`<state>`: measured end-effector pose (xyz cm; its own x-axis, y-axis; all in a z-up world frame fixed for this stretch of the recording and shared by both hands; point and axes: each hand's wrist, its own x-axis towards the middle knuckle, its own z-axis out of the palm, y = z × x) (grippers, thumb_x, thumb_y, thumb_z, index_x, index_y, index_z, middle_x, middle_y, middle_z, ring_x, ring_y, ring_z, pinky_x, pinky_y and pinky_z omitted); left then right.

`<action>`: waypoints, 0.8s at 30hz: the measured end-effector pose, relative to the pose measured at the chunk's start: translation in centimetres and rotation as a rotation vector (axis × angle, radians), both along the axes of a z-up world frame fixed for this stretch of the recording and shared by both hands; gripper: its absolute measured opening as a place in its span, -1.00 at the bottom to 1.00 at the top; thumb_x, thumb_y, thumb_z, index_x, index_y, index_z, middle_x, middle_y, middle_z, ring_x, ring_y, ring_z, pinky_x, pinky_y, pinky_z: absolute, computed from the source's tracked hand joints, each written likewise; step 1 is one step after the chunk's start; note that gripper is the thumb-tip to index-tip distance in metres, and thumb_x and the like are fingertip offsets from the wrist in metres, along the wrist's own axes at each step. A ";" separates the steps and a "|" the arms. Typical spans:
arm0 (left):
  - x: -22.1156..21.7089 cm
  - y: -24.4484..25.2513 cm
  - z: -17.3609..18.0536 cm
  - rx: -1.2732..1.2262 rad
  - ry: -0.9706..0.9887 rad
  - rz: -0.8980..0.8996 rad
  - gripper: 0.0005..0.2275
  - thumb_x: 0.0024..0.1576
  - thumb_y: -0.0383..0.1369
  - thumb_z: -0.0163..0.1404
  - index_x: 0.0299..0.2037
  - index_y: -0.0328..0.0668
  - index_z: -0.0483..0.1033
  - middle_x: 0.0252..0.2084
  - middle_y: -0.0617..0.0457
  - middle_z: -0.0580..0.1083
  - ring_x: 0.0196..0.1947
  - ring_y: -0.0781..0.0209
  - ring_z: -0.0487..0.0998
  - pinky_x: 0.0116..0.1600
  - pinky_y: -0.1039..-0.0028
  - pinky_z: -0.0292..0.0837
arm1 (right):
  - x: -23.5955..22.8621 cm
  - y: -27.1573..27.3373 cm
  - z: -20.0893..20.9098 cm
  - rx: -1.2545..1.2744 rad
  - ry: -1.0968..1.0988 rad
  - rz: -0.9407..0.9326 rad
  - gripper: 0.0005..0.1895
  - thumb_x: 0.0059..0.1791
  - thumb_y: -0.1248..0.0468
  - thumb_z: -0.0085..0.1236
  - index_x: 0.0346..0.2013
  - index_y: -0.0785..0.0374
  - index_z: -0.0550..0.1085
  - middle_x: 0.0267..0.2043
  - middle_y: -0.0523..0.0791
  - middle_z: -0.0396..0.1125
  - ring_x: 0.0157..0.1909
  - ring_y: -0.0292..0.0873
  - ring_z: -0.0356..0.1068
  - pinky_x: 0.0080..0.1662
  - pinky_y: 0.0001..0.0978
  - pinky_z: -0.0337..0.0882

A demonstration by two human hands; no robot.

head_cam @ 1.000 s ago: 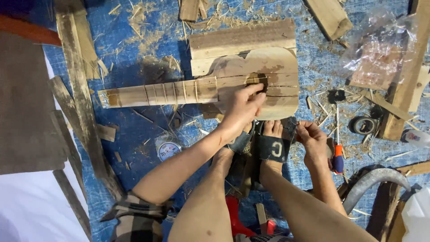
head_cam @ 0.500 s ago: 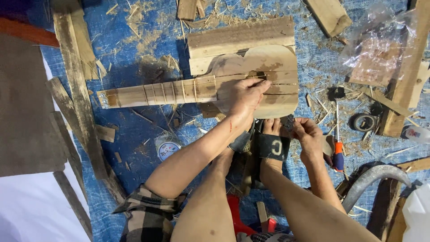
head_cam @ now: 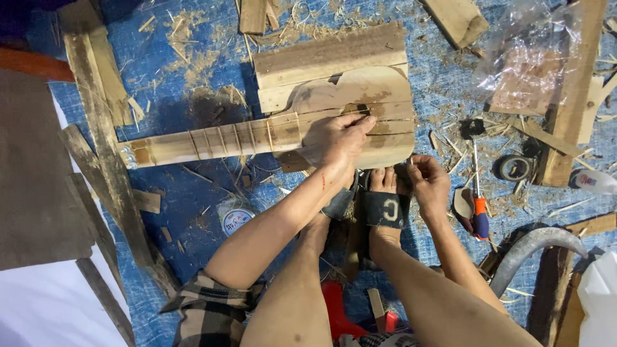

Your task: Assembling a wooden stringed instrument by attaching strings and bridge components

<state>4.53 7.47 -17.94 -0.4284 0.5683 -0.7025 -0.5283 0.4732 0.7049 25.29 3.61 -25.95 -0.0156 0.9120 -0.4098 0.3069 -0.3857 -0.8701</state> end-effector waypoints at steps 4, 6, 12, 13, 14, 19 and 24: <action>-0.5 -0.3 -0.2 0.001 0.025 -0.011 -0.80 0.04 -0.38 0.26 -0.21 -0.33 0.64 -0.63 0.14 0.33 -0.70 0.53 0.30 -0.61 0.79 0.07 | 0.7 0.9 -2.0 0.060 -0.047 0.047 -0.88 0.05 0.45 0.28 -0.12 0.29 0.58 -0.33 0.00 0.41 -0.26 -0.17 0.35 -0.18 -0.31 0.39; -0.9 -0.4 1.4 -0.026 -0.019 -0.026 -0.79 0.04 -0.35 0.24 -0.21 -0.33 0.63 -0.67 0.16 0.26 -0.74 0.55 0.25 -0.64 0.78 0.04 | 0.3 1.7 0.4 0.345 -0.232 0.152 -0.82 0.09 0.38 0.29 -0.02 0.33 0.57 -0.14 0.15 0.39 -0.09 0.24 0.46 -0.10 0.02 0.47; -1.4 -0.6 2.7 -0.055 -0.013 -0.027 -0.78 0.06 -0.34 0.24 -0.18 -0.33 0.62 -0.59 0.15 0.23 -0.72 0.52 0.26 -0.66 0.75 0.04 | -2.9 4.6 8.5 0.206 0.257 0.016 -0.62 0.24 0.10 -0.07 0.16 0.33 0.49 -0.04 0.02 0.36 0.02 -0.06 0.36 0.12 -0.14 0.43; -1.2 -0.6 2.3 -0.055 -0.015 -0.031 -0.78 0.06 -0.34 0.24 -0.18 -0.33 0.62 -0.59 0.15 0.23 -0.72 0.52 0.26 -0.66 0.75 0.04 | -3.8 4.8 9.7 0.206 0.254 0.013 -0.62 0.24 0.10 -0.07 0.16 0.33 0.49 -0.04 0.02 0.36 0.02 -0.06 0.36 0.12 -0.14 0.43; -1.1 -0.6 2.0 -0.050 -0.016 -0.033 -0.78 0.07 -0.32 0.22 -0.18 -0.28 0.62 -0.61 0.15 0.22 -0.74 0.52 0.21 -0.67 0.76 0.00 | -4.8 5.2 10.9 0.218 0.281 0.037 -0.63 0.22 0.13 -0.01 0.15 0.36 0.48 -0.03 0.06 0.37 0.02 -0.05 0.37 0.12 -0.11 0.44; -1.1 -0.6 2.9 -0.037 -0.021 -0.027 -0.80 0.09 -0.30 0.21 -0.18 -0.24 0.61 -0.64 0.16 0.23 -0.77 0.53 0.17 -0.67 0.76 -0.05 | -6.8 5.6 11.2 0.316 0.282 0.010 -0.74 0.14 0.41 0.19 0.13 0.40 0.51 -0.14 -0.01 0.34 -0.12 -0.19 0.40 -0.08 -0.27 0.53; -0.5 -0.9 1.1 0.030 0.001 -0.011 -0.76 0.09 -0.37 0.22 -0.16 -0.43 0.59 -0.51 0.09 0.28 -0.68 0.51 0.30 -0.71 0.77 0.03 | -7.0 5.2 10.6 0.335 0.225 -0.079 -0.79 0.13 0.47 0.17 0.07 0.32 0.57 -0.18 -0.07 0.29 -0.12 -0.25 0.31 -0.05 -0.40 0.44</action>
